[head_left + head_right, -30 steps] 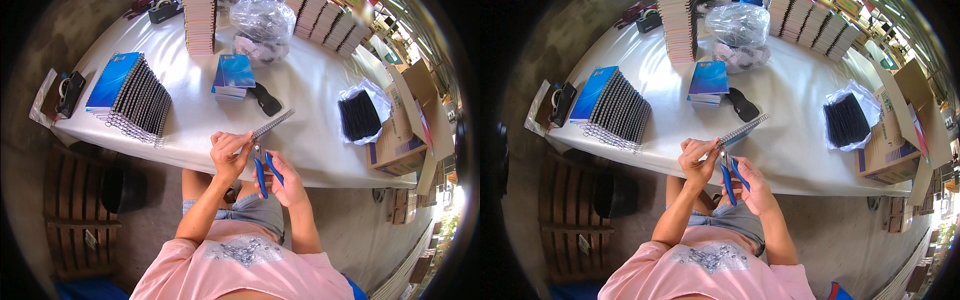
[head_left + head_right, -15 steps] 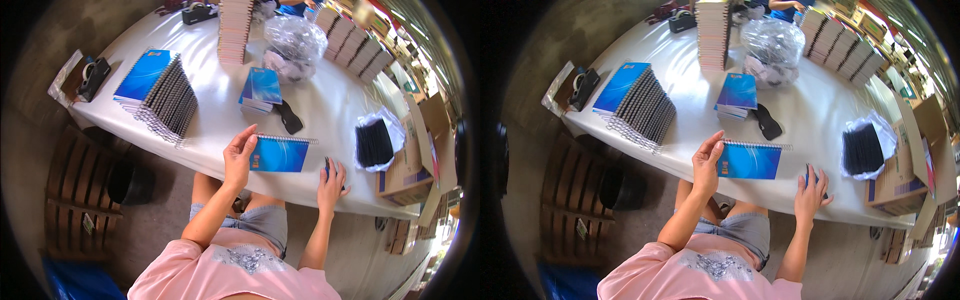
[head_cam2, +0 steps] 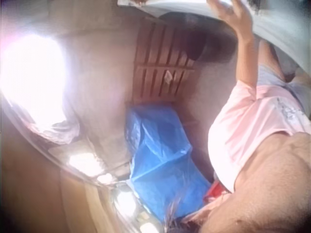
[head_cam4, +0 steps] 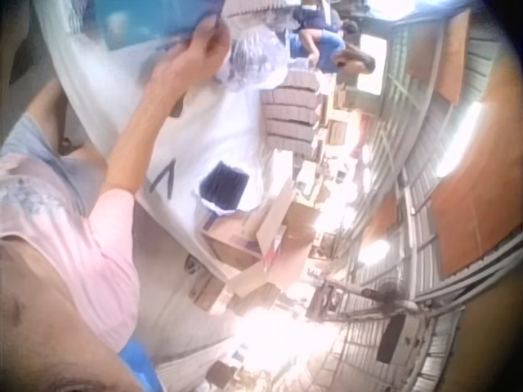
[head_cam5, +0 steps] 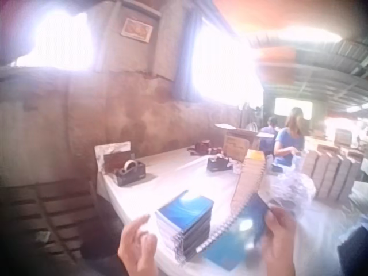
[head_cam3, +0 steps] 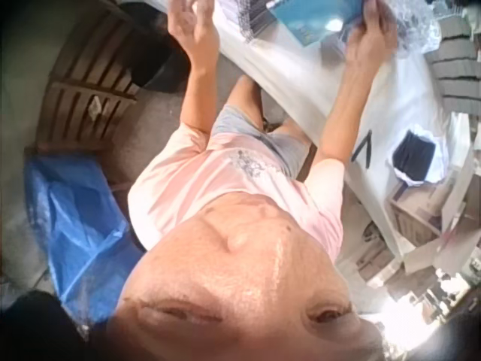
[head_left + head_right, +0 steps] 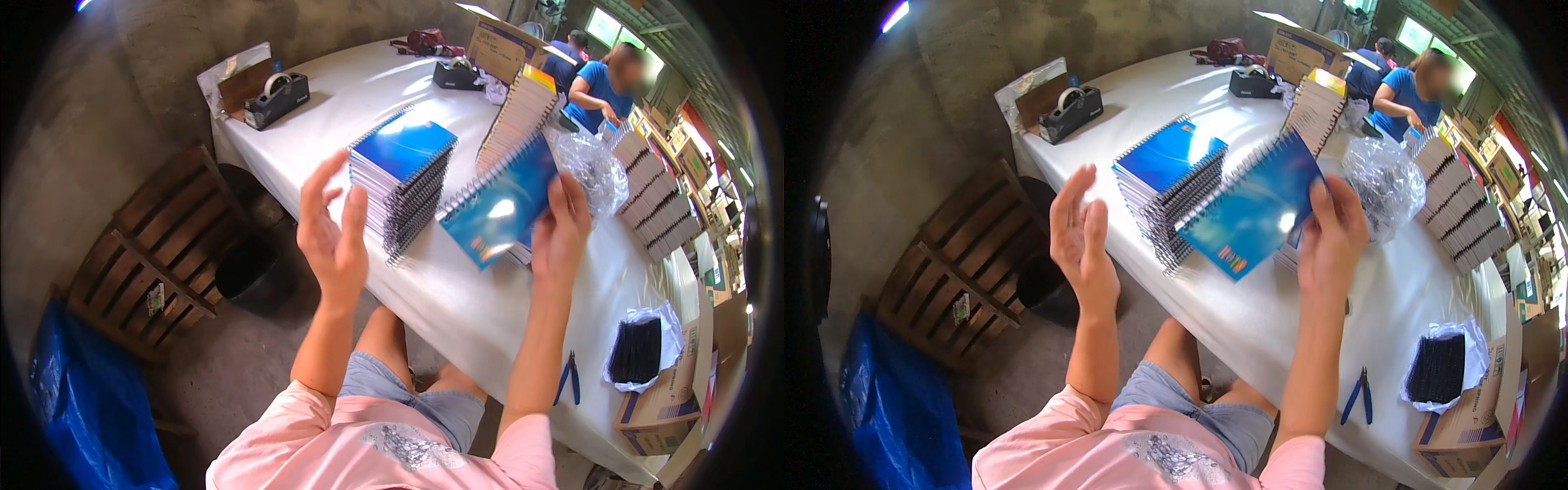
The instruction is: The person picks up spiral-bound notebooks and uses pliers to trim and adjust the metal coil ends of the binding before stacking the finished notebooks.
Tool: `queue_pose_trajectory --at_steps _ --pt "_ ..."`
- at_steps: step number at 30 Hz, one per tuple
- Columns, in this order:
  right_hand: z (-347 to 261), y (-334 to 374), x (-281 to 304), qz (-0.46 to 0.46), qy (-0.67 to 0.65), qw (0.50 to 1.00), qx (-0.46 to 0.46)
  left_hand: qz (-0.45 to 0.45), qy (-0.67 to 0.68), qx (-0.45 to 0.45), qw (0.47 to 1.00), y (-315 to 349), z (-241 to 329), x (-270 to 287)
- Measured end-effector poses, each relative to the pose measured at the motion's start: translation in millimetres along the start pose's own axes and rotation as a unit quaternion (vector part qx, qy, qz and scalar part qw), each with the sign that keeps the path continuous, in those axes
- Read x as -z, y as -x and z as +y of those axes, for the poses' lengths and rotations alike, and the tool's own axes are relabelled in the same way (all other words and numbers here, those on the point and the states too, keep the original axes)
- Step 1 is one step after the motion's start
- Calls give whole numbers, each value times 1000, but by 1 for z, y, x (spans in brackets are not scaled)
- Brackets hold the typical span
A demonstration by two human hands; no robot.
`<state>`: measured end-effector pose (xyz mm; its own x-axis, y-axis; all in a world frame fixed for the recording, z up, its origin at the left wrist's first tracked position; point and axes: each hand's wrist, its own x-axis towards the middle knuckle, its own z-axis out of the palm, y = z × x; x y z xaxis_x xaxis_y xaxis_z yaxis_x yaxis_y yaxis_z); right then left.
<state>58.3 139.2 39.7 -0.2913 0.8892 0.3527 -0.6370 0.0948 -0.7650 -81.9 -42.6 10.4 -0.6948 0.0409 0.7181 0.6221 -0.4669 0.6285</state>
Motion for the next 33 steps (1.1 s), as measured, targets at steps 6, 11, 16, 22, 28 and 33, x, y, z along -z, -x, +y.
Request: queue_pose_trajectory --at_steps 6,11,16,22,28,33 --pt "52 -60 -87 -65 74 994 -39 -69 -30 124 989 -31 -61 9" --pt "86 -60 -84 -147 501 849 83 -104 28 176 979 -31 -73 -5" --pt "121 -66 -68 -127 241 961 34 -94 5 94 991 -27 -87 -17" --pt "133 -50 -85 -70 258 963 38 -81 -24 122 989 -31 -83 -29" --pt "117 -62 -28 8 481 843 240 -27 -6 120 992 -39 -95 -1" --pt "69 -60 166 134 722 678 -33 148 16 40 988 -39 -54 7"
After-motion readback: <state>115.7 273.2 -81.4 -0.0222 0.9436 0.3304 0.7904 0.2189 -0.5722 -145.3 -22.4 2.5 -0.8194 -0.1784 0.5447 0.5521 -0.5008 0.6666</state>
